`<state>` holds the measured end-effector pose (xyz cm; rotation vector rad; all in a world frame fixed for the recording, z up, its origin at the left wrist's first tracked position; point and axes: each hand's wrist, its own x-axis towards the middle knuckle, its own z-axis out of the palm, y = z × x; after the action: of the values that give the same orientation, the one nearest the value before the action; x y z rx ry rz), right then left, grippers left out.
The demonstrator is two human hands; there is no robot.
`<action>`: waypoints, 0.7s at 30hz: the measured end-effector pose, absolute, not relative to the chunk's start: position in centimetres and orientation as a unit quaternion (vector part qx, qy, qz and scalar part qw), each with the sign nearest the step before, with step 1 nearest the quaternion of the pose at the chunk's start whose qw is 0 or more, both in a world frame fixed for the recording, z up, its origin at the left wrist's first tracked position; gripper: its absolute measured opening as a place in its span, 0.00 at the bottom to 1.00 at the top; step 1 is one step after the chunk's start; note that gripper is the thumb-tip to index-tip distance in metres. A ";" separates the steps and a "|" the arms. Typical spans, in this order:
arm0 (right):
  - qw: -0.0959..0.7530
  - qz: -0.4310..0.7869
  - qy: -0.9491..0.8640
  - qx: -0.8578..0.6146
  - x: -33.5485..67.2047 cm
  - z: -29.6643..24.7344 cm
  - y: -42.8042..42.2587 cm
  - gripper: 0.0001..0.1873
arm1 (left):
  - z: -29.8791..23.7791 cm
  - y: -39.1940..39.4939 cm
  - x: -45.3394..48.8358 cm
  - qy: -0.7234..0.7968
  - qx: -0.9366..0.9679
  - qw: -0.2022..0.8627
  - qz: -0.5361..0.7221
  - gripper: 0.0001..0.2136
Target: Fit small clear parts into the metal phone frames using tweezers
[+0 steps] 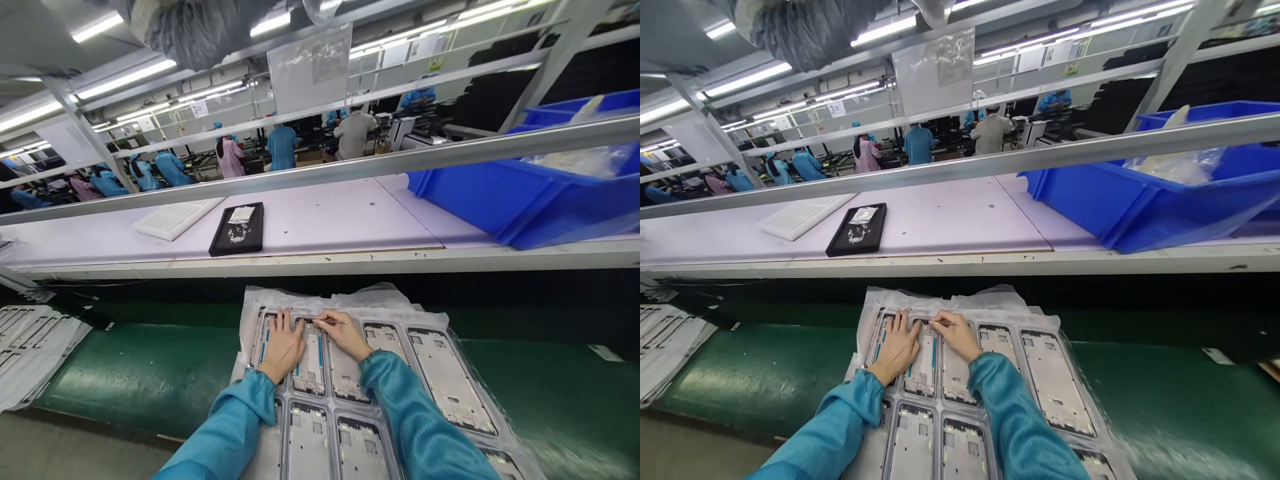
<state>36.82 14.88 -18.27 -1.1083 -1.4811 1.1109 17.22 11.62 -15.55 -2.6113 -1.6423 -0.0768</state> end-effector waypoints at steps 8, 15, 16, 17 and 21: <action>0.474 0.485 -0.569 -0.465 36.9 -18.1 15.2 0.21 | -15.3 11.8 17.4 -0.542 -0.840 0.004 -0.035 0.23; 0.487 0.507 -0.499 -0.506 37.4 -18.9 15.7 0.25 | -14.8 12.5 17.9 -0.562 -0.827 -0.013 -0.021 0.20; 0.491 0.507 -0.490 -0.512 37.5 -18.9 15.8 0.27 | -14.8 12.7 18.1 -0.564 -0.825 -0.015 -0.020 0.20; 0.495 0.505 -0.484 -0.516 37.5 -18.8 15.8 0.28 | -14.8 12.8 18.2 -0.566 -0.824 -0.019 -0.019 0.19; 0.500 0.488 -0.489 -0.522 37.3 -17.5 16.0 0.30 | -14.7 13.0 18.7 -0.570 -0.820 -0.050 -0.022 0.18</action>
<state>37.31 16.04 -17.52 -1.2635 -1.1819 1.1800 18.74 13.04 -14.68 -2.6599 -1.8502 -0.0708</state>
